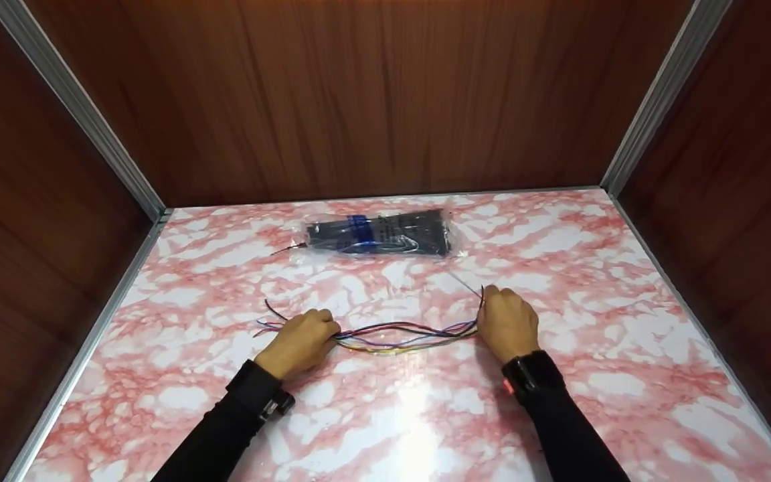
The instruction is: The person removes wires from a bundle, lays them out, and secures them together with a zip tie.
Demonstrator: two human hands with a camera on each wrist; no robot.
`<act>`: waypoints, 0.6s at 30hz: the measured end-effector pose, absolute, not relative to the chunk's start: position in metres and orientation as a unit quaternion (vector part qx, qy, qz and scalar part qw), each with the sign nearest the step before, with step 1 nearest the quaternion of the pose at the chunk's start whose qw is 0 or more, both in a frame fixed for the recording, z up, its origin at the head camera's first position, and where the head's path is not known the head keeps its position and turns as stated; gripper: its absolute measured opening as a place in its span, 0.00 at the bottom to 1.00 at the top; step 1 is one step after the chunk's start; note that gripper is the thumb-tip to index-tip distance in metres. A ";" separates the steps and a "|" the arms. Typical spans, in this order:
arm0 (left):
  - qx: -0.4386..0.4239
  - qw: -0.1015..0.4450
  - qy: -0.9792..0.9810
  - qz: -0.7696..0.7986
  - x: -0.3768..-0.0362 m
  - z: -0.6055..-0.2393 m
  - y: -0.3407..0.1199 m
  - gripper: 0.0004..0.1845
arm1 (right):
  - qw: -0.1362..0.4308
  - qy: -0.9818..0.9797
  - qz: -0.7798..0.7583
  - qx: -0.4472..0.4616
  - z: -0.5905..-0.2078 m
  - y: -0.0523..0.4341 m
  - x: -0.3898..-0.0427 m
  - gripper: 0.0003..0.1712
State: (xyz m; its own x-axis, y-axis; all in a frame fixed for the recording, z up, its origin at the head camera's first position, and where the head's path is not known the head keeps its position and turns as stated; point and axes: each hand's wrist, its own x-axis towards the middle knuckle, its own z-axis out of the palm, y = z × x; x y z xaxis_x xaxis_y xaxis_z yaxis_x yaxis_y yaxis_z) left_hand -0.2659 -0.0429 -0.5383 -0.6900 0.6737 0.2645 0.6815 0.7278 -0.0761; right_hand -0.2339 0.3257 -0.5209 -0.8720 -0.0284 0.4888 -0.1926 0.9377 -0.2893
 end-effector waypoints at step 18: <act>-0.347 0.039 -0.937 -0.018 -0.273 -0.531 -0.029 0.05 | 0.286 -0.882 0.212 0.310 -0.533 0.266 -0.140 0.14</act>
State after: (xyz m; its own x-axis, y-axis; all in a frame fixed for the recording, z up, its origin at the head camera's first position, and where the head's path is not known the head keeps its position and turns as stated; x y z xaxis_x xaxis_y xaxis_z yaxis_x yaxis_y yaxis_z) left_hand -0.2728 -0.0295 -0.5313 -0.7563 0.6487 0.0854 0.6515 0.7586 0.0074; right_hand -0.1397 0.2656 -0.5328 -0.6444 -0.4253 0.6356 -0.6674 0.7184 -0.1960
